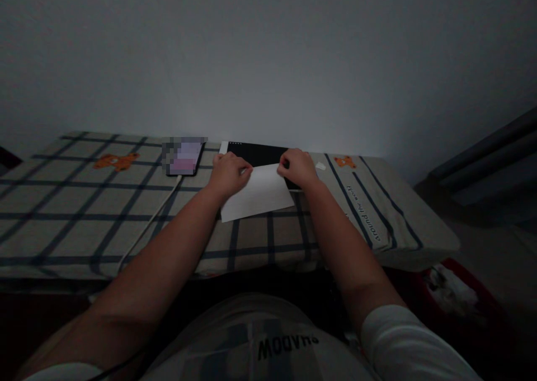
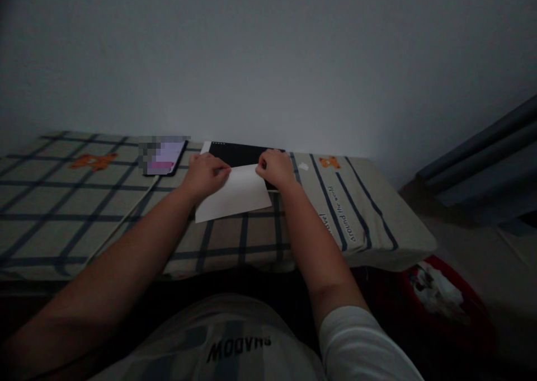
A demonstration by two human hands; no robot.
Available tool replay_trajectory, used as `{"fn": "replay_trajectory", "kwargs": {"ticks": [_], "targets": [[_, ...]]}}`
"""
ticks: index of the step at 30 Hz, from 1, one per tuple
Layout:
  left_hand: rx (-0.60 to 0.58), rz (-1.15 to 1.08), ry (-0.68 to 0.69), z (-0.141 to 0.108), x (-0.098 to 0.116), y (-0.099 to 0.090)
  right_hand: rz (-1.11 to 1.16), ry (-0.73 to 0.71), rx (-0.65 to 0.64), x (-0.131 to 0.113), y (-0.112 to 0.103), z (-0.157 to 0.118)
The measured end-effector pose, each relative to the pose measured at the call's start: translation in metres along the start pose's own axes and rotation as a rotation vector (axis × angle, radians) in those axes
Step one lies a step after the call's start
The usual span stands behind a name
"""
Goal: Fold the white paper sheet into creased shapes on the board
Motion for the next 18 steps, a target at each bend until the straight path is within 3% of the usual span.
{"fn": "replay_trajectory", "kwargs": {"ticks": [6,12,18], "targets": [[0.009,0.003,0.010,-0.001,-0.002,0.003,0.004,0.047,0.056,0.005,-0.005,-0.002],[0.012,0.012,0.028,-0.003,0.005,0.009,0.029,-0.240,0.008,-0.052,0.001,-0.007],[0.052,0.032,0.010,-0.005,0.012,0.008,-0.050,-0.299,-0.051,-0.076,0.006,-0.008]]}}
Point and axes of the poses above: each hand's wrist, its own z-axis towards the middle knuckle, its own y-axis out of the palm, x = y × z, the point moved 10 cm from there along z, towards the middle knuckle, and after that the axes turned 13 degrees about -z, right-handed, at the moved point
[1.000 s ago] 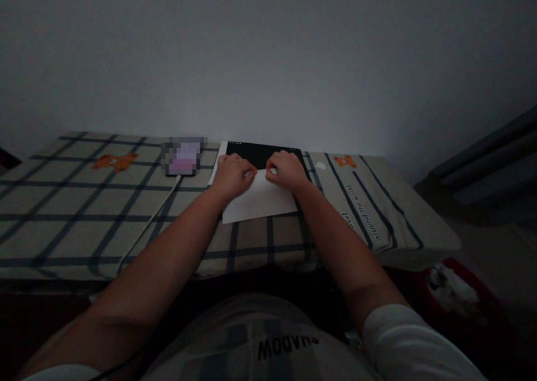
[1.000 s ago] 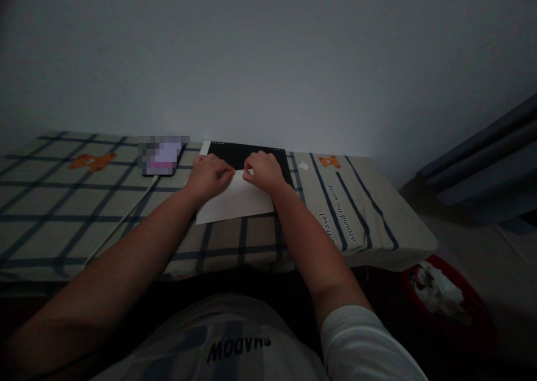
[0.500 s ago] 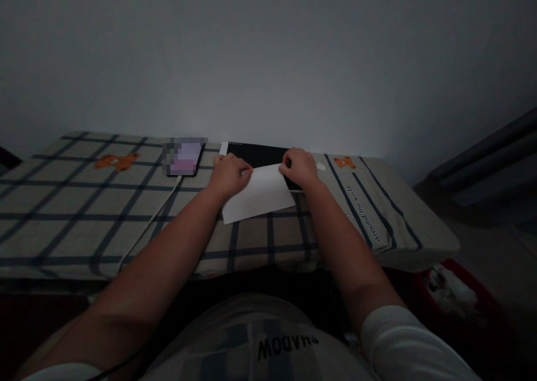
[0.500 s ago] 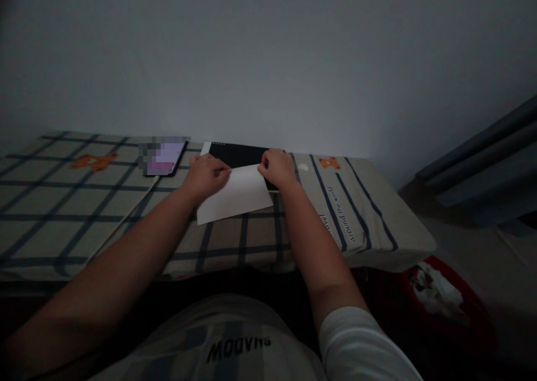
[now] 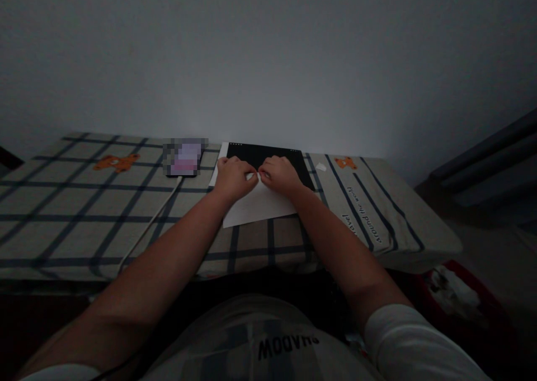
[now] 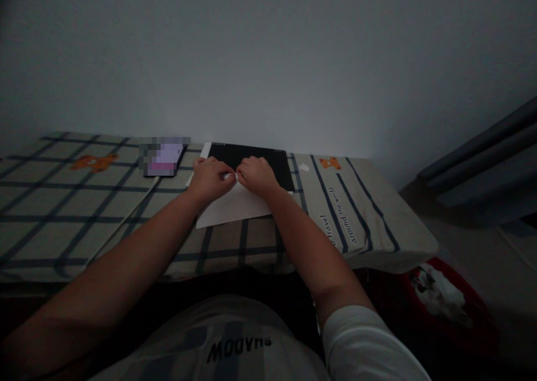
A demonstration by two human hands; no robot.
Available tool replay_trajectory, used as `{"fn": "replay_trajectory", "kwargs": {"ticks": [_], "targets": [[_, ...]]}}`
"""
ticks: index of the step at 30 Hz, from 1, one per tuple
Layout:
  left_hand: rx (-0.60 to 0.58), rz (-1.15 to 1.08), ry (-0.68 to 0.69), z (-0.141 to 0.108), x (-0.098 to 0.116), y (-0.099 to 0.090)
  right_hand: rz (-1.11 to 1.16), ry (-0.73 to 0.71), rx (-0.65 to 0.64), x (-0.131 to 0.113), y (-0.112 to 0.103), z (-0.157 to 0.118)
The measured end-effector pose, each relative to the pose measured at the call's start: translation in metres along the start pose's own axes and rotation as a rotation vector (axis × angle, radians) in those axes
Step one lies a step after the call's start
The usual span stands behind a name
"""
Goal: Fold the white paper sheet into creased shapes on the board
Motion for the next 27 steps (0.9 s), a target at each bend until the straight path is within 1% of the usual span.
{"fn": "replay_trajectory", "kwargs": {"ticks": [5,11,16,22,27], "targets": [[0.019,0.012,-0.029,0.000,0.000,-0.001,-0.017,0.002,0.037,-0.002,-0.004,0.001],[0.073,0.043,-0.072,-0.001,0.002,-0.007,-0.028,-0.006,0.053,-0.003,-0.003,0.002],[0.069,0.044,-0.092,-0.001,0.003,-0.008,-0.043,-0.028,0.065,-0.005,-0.004,0.001],[0.070,0.044,-0.112,0.001,0.001,-0.011,-0.077,0.013,0.072,-0.002,-0.008,0.001],[0.076,0.009,-0.122,0.001,-0.003,-0.015,-0.068,0.037,0.052,0.002,-0.009,0.001]]}}
Point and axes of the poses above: each hand's wrist, its own z-axis towards the middle knuckle, its own y-axis out of the palm, x = y × z, the point moved 10 cm from there along z, towards the middle knuckle, and after that the axes turned 13 degrees about -z, right-handed, at the moved point
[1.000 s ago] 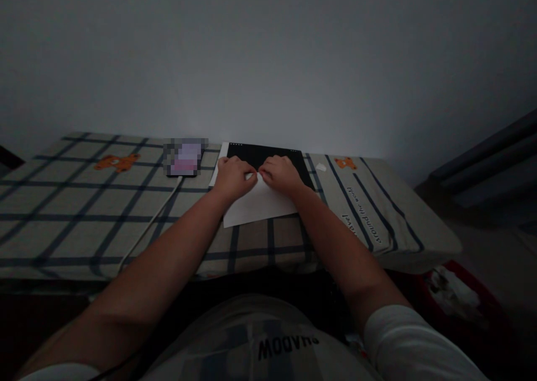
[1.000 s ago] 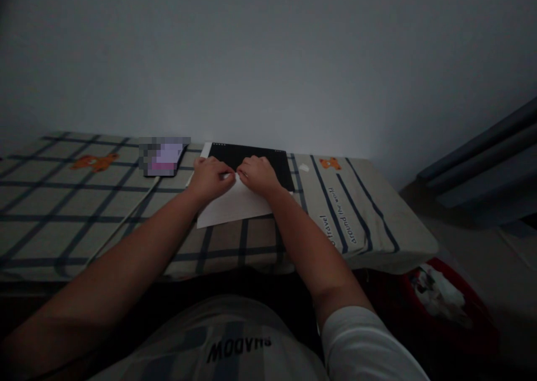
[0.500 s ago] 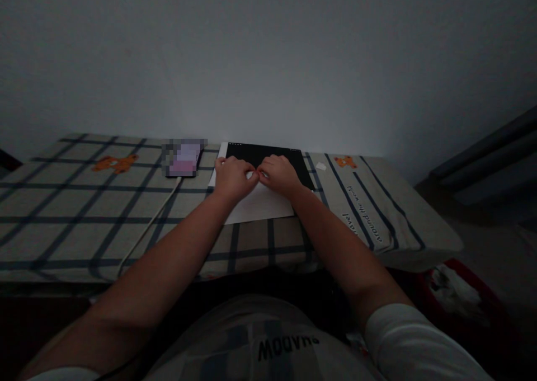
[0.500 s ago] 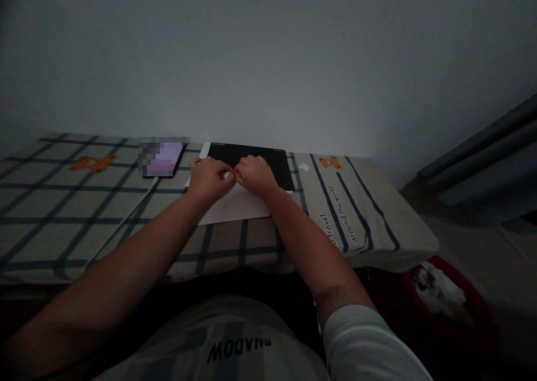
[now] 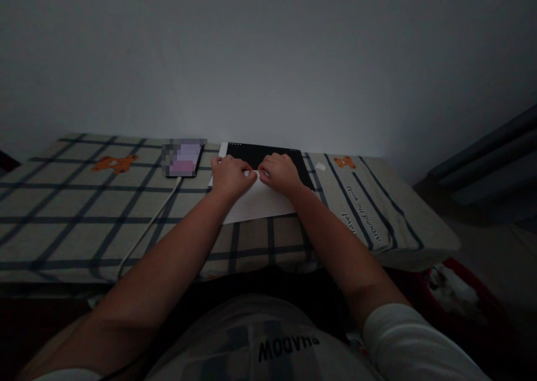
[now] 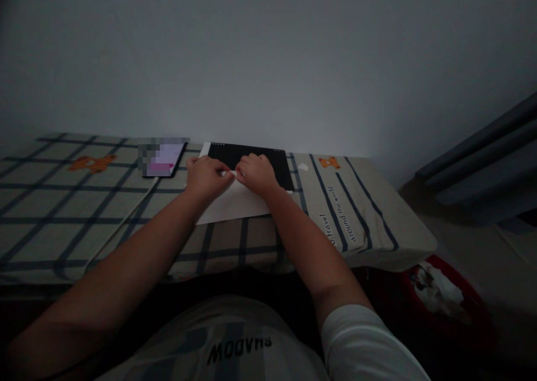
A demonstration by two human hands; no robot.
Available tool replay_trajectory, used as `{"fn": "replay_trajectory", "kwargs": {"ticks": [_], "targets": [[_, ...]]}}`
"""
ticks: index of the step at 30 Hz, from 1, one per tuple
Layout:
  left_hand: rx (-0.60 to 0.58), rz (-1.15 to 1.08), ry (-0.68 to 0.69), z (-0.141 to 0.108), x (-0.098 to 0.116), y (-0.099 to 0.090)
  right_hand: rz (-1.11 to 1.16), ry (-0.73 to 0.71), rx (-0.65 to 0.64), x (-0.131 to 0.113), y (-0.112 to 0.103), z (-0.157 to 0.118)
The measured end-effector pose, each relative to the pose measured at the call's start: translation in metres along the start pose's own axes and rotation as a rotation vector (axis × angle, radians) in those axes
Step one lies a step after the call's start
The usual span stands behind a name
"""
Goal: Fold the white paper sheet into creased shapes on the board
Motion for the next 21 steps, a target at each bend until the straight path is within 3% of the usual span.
{"fn": "replay_trajectory", "kwargs": {"ticks": [7,13,21], "targets": [[-0.025,0.035,-0.032,0.005,-0.015,-0.004,0.018,0.078,0.003,0.022,0.002,-0.003],[-0.071,0.005,-0.012,0.005,-0.013,0.001,0.010,0.154,0.011,0.040,0.006,-0.008],[-0.055,0.014,0.028,0.002,-0.006,0.002,0.053,0.077,-0.042,0.024,0.010,-0.007]]}}
Point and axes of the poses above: each hand's wrist, its own z-axis towards the middle knuckle, its own y-axis out of the palm, x = y × z, the point moved 10 cm from there along z, towards the middle knuckle, and after that the axes turned 13 degrees about -z, right-handed, at the moved point
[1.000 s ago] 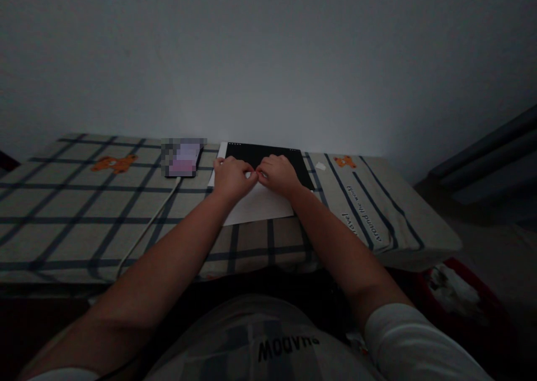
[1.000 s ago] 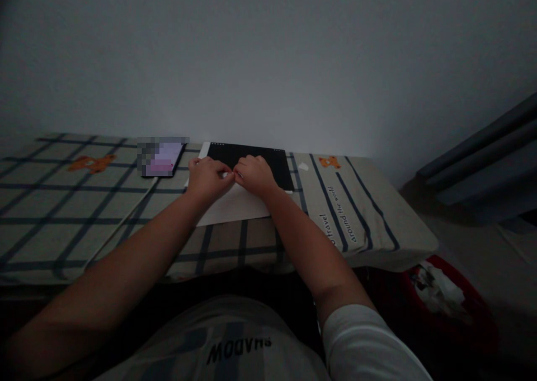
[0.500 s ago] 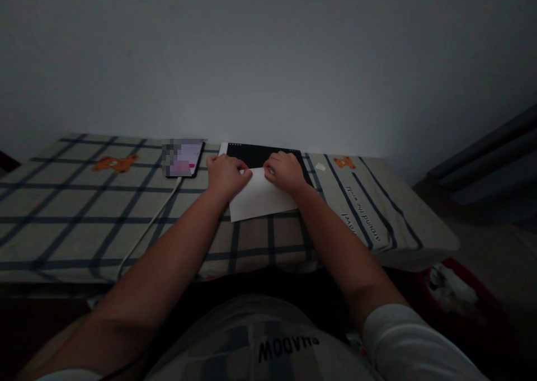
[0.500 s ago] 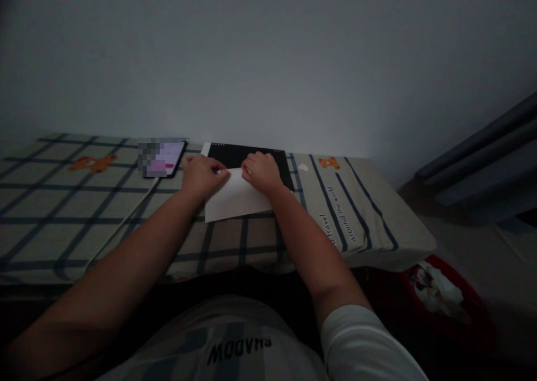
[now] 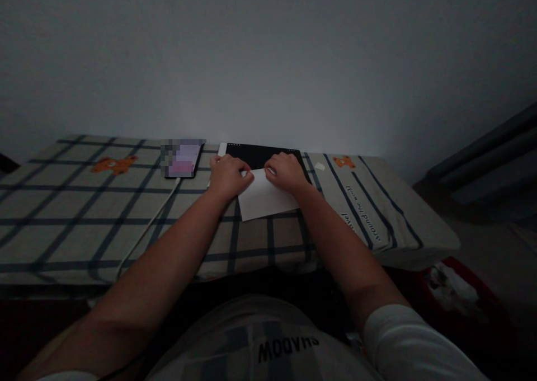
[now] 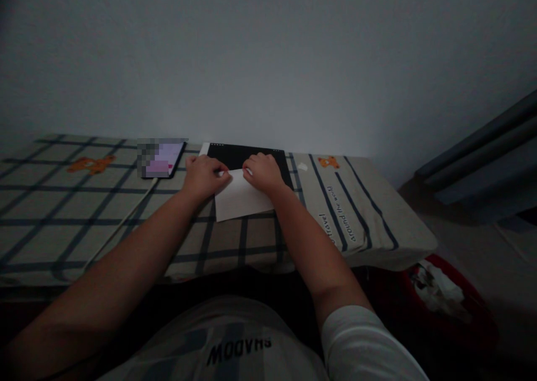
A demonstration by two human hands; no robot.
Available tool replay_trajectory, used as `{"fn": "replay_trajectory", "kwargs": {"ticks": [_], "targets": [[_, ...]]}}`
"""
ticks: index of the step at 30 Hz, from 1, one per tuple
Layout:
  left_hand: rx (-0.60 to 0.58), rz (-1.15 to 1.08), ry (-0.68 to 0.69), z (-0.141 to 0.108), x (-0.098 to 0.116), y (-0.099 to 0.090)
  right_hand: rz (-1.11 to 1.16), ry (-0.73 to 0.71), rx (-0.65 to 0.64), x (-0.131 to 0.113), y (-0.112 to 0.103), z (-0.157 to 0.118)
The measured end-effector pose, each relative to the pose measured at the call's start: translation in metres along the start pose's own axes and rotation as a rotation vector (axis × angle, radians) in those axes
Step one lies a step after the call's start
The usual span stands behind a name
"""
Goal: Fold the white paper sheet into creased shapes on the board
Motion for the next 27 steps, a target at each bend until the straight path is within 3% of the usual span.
{"fn": "replay_trajectory", "kwargs": {"ticks": [11,27], "targets": [[-0.033,0.015,0.059,-0.002,0.010,0.009,0.026,-0.089,-0.011,-0.030,-0.004,0.002],[0.032,-0.020,-0.081,0.004,-0.015,-0.011,0.022,0.010,0.030,0.002,-0.007,0.002]]}}
Point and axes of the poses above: each hand's wrist, its own z-axis towards the middle knuckle, its own y-axis out of the palm, x = y × z, the point moved 10 cm from there along z, towards the middle knuckle, and after that the axes turned 13 degrees about -z, right-handed, at the moved point
